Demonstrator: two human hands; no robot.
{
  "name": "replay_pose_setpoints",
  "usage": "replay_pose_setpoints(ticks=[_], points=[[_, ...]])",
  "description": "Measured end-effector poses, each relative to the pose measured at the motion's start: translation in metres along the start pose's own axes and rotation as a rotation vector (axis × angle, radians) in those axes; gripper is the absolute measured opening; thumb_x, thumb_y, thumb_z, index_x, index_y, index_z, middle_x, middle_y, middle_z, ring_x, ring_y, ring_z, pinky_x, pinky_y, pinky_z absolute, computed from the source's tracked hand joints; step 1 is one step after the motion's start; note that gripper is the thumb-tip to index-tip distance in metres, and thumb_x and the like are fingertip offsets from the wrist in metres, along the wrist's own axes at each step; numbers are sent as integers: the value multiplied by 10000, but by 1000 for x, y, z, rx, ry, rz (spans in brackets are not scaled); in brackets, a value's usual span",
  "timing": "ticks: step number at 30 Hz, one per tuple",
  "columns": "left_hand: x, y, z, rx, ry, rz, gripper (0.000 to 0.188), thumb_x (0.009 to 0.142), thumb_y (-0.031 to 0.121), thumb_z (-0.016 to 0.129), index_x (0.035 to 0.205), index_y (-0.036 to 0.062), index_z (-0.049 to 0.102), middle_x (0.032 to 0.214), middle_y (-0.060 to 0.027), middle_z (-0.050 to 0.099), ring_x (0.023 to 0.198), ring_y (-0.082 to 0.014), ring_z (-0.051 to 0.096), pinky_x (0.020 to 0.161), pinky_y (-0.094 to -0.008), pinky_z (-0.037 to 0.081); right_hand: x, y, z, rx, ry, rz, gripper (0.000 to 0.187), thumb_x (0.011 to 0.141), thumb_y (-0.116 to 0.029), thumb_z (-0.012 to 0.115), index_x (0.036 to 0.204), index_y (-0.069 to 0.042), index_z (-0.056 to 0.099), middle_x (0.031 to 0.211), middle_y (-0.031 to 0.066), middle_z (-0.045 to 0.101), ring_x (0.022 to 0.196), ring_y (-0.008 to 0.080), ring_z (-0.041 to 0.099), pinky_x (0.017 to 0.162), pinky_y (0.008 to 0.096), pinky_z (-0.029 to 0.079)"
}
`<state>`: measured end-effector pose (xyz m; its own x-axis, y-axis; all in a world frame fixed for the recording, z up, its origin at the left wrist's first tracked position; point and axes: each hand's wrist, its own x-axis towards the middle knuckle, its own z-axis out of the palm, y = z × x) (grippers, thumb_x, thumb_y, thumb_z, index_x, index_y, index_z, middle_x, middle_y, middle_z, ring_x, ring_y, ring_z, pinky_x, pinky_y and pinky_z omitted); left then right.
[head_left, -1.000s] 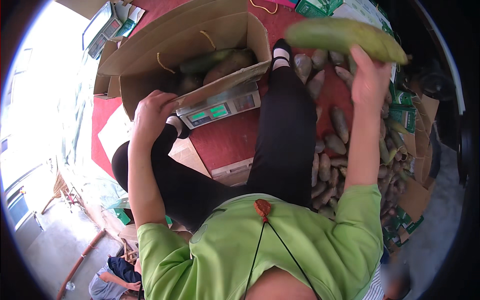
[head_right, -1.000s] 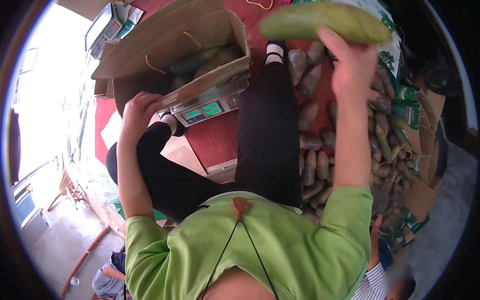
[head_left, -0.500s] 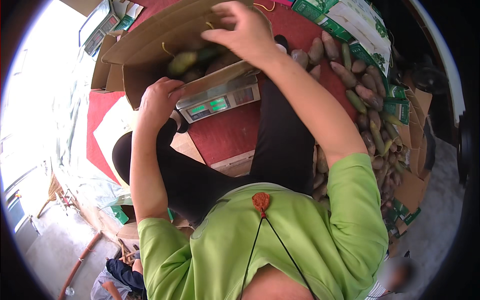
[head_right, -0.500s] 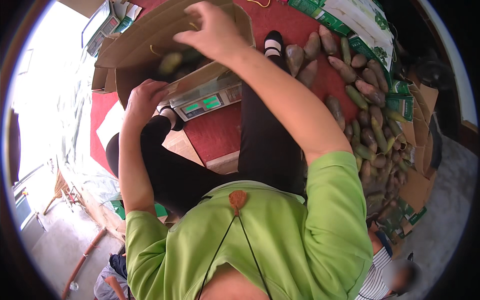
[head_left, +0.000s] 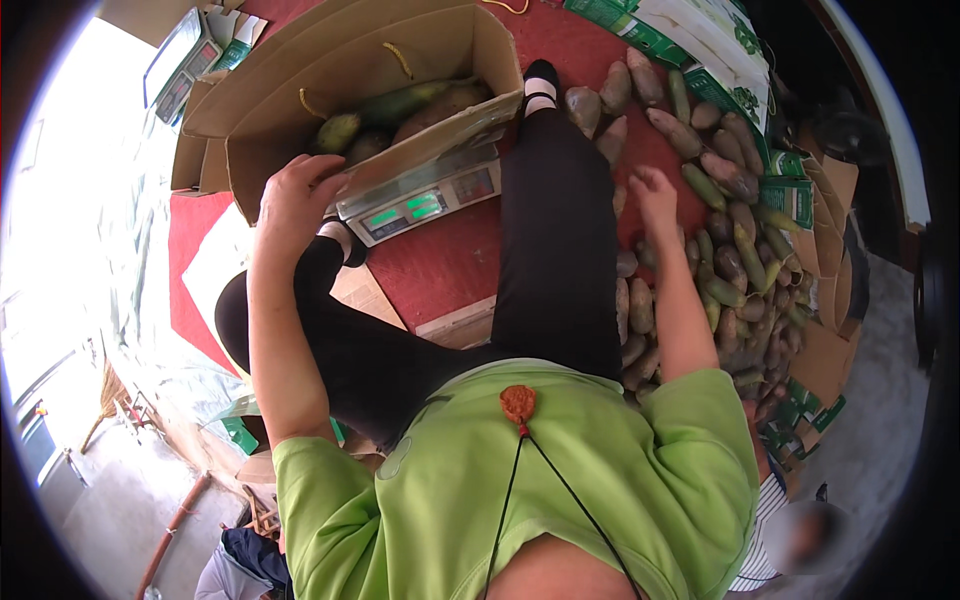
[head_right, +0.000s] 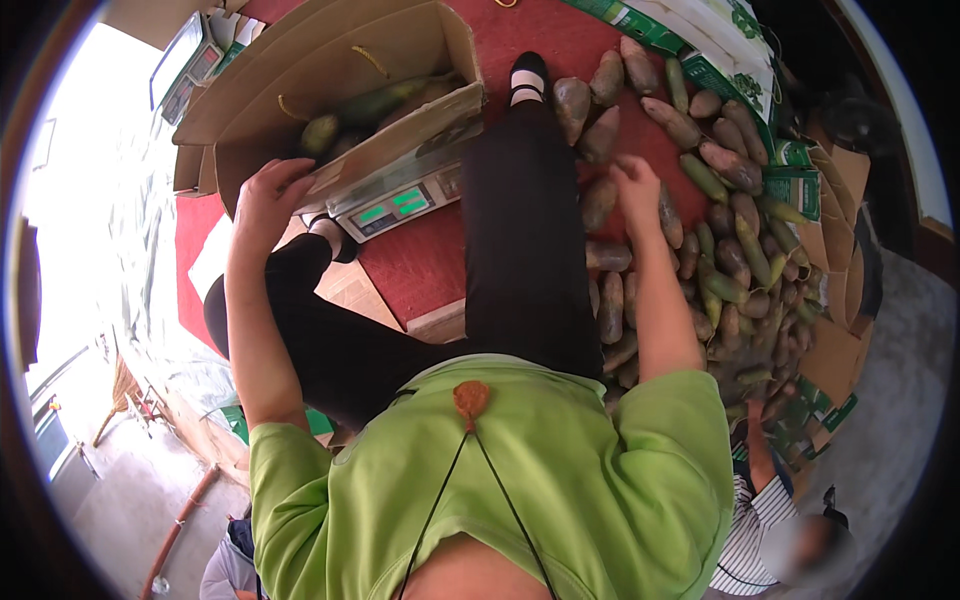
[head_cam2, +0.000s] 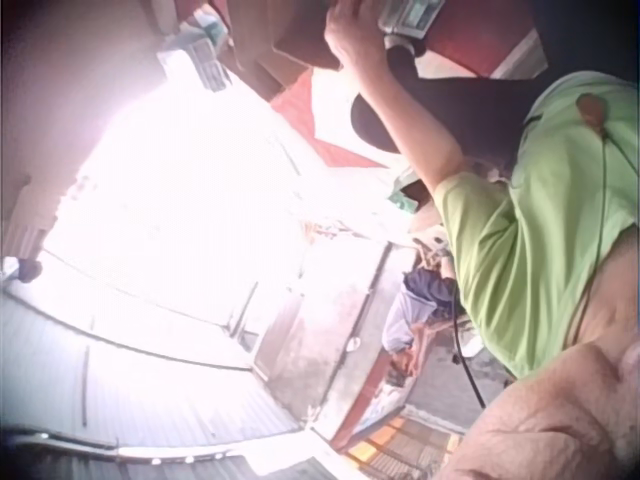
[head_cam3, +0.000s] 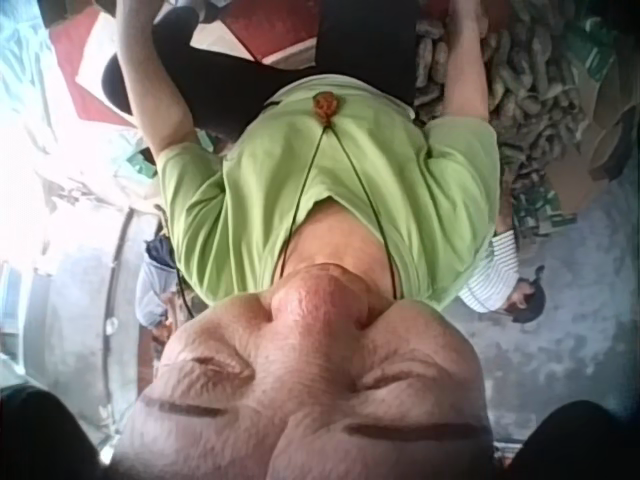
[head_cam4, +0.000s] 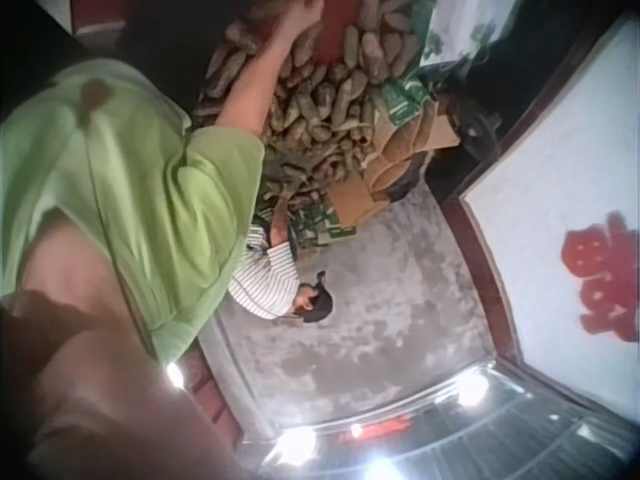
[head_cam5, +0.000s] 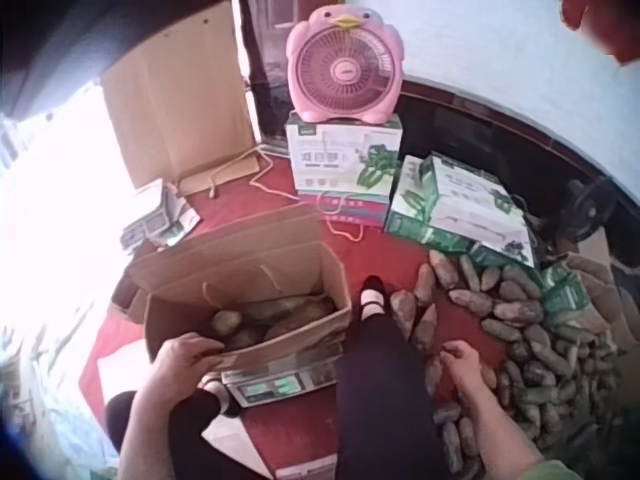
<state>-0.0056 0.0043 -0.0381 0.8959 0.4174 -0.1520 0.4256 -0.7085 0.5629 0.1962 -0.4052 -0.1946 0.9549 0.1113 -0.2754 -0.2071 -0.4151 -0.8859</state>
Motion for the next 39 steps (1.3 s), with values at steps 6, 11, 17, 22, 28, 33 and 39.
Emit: replay_pose_setpoints(ticks=[6, 11, 17, 22, 28, 33, 39], points=[[3, 0, 2, -1, 15, 20, 254, 803, 162, 633, 1004, 9, 659, 876, -144, 635, 802, -267, 637, 734, -334, 488, -20, 111, -23, -91, -56, 187, 247, 833, -118, 627, 1069, -48, 611, 843, -2, 610, 690, 76, 540, 553, 217, 418], [5, 7, 1, 20, 0, 29, 253, 804, 152, 631, 1014, 12, 656, 869, -142, 635, 797, -261, 639, 728, -328, 489, -24, 119, -22, -52, -58, 204, 242, 827, -117, 626, 1056, -39, 612, 818, 0, 609, 656, 74, 533, 532, 217, 411], [4, 0, 2, 4, 7, 70, 233, 806, 103, 622, 1018, 7, 650, 844, -145, 633, 774, -241, 646, 706, -312, 491, -14, 77, -12, -69, -69, 96, 268, 805, -122, 650, 1046, -10, 617, 856, 36, 630, 730, 96, 555, 619, 245, 450], [5, -4, -2, -17, 60, 69, 236, 797, 64, 633, 1025, 5, 646, 846, -129, 638, 774, -218, 645, 707, -302, 490, -13, 94, -11, -62, -7, 146, 222, 780, -89, 656, 977, 10, 626, 798, 50, 632, 720, 124, 577, 641, 267, 465], [0, -11, -21, -21, 223, -65, 258, 823, 79, 632, 1077, 33, 637, 988, -123, 628, 908, -204, 633, 796, -294, 486, -6, 75, -15, 28, -123, 195, 237, 818, -117, 643, 1026, -8, 608, 816, 23, 614, 726, 87, 553, 635, 242, 443], [-6, -26, -40, -59, 379, -140, 270, 840, 89, 617, 1104, 35, 632, 1028, -110, 641, 970, -202, 620, 855, -305, 474, 18, -18, 0, 33, -125, -4, 199, 794, -49, 629, 980, 22, 617, 873, 81, 645, 811, 136, 591, 725, 265, 469], [-8, -37, -38, -61, 324, -173, 276, 856, 109, 608, 1118, 20, 622, 1069, -119, 647, 979, -182, 613, 887, -307, 457, 63, -48, 16, 1, -144, -238, 245, 784, -129, 639, 987, 8, 629, 910, 133, 659, 874, 216, 625, 785, 325, 477]])
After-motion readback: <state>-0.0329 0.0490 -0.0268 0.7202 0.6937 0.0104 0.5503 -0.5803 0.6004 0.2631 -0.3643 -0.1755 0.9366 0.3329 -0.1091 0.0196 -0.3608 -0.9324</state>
